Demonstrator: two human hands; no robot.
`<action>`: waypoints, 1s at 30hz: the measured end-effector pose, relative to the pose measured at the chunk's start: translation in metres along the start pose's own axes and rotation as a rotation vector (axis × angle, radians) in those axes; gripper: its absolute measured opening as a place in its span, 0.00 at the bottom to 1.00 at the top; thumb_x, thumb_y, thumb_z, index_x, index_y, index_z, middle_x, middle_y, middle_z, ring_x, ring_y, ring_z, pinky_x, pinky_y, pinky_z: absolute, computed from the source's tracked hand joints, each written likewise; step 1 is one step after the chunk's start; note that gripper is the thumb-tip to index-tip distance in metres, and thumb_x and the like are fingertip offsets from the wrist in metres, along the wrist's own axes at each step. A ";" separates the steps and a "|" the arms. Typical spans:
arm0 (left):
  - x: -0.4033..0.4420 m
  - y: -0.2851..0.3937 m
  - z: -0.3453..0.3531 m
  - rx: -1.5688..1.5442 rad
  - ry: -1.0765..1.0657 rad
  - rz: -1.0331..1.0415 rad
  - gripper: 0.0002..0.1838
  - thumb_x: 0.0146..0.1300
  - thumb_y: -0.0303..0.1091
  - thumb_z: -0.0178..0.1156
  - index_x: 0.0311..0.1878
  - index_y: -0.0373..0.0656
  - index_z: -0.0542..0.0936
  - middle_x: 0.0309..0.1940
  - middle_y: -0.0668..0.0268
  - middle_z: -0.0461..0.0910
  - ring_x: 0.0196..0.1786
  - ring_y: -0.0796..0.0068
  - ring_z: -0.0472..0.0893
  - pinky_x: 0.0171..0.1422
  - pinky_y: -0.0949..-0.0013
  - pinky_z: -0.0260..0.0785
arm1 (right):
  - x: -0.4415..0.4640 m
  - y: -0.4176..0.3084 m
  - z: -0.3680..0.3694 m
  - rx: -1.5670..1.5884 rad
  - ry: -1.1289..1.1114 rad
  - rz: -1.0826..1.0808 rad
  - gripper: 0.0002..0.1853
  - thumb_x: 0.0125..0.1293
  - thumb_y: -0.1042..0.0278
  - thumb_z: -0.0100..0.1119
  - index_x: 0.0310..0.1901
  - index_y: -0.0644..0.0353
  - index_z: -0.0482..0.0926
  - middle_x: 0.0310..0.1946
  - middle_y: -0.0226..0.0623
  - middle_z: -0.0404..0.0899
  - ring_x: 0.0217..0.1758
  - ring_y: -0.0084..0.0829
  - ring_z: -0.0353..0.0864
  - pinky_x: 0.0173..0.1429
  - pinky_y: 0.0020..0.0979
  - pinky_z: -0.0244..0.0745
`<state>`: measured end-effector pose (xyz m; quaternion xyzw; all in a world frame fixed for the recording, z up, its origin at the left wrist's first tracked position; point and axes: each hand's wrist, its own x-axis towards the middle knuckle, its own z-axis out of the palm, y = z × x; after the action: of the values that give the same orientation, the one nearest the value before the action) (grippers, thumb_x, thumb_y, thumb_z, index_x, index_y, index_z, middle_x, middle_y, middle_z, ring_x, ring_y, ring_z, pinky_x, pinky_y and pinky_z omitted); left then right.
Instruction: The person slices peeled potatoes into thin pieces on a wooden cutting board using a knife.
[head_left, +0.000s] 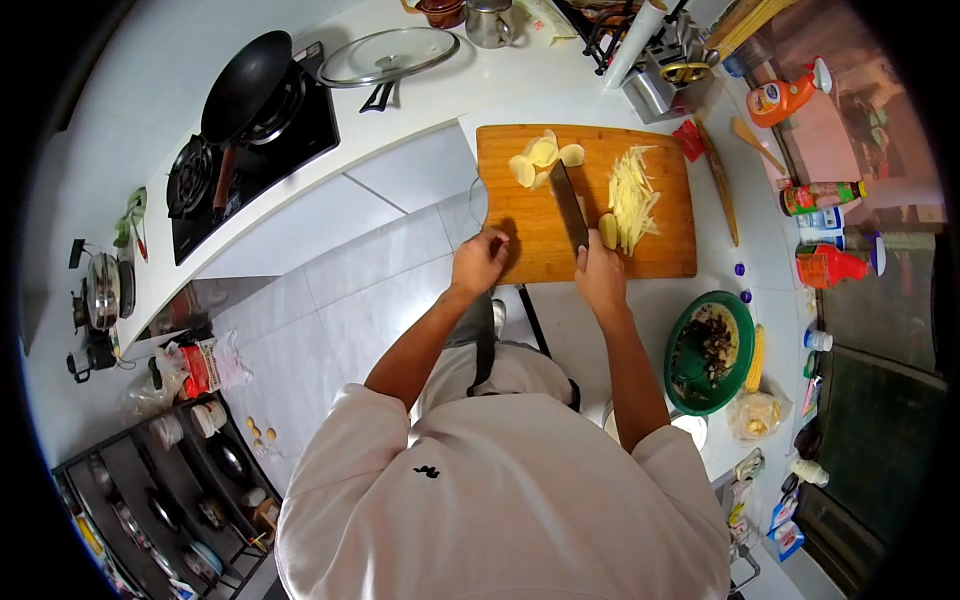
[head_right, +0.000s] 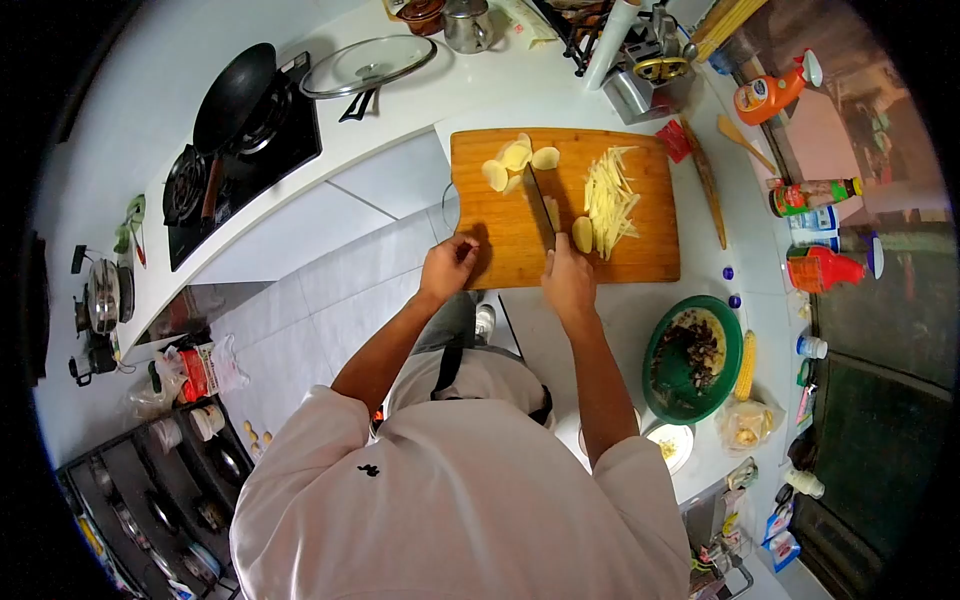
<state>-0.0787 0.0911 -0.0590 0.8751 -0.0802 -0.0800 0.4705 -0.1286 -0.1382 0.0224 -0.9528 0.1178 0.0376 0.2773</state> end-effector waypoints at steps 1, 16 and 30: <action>-0.001 0.005 0.002 0.003 0.004 0.009 0.09 0.65 0.32 0.66 0.47 0.41 0.83 0.36 0.55 0.88 0.38 0.57 0.88 0.45 0.59 0.79 | 0.001 -0.002 -0.005 -0.011 0.002 0.040 0.18 0.75 0.66 0.54 0.62 0.63 0.74 0.41 0.63 0.84 0.46 0.65 0.82 0.52 0.58 0.75; 0.017 0.027 0.022 0.155 -0.066 0.157 0.15 0.63 0.35 0.68 0.52 0.44 0.84 0.45 0.54 0.87 0.45 0.50 0.86 0.51 0.54 0.79 | -0.022 0.019 0.016 0.037 0.203 0.027 0.19 0.74 0.65 0.55 0.63 0.60 0.75 0.36 0.60 0.84 0.39 0.61 0.84 0.46 0.56 0.78; 0.100 0.095 0.088 0.490 -0.277 0.222 0.45 0.54 0.47 0.77 0.74 0.53 0.66 0.65 0.49 0.70 0.69 0.43 0.72 0.67 0.49 0.72 | -0.064 0.006 -0.015 0.512 0.283 0.361 0.14 0.75 0.68 0.57 0.58 0.62 0.76 0.37 0.58 0.84 0.41 0.60 0.85 0.43 0.46 0.78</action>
<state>-0.0066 -0.0535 -0.0337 0.9292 -0.2554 -0.1250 0.2361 -0.1921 -0.1378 0.0409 -0.8118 0.3276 -0.0772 0.4772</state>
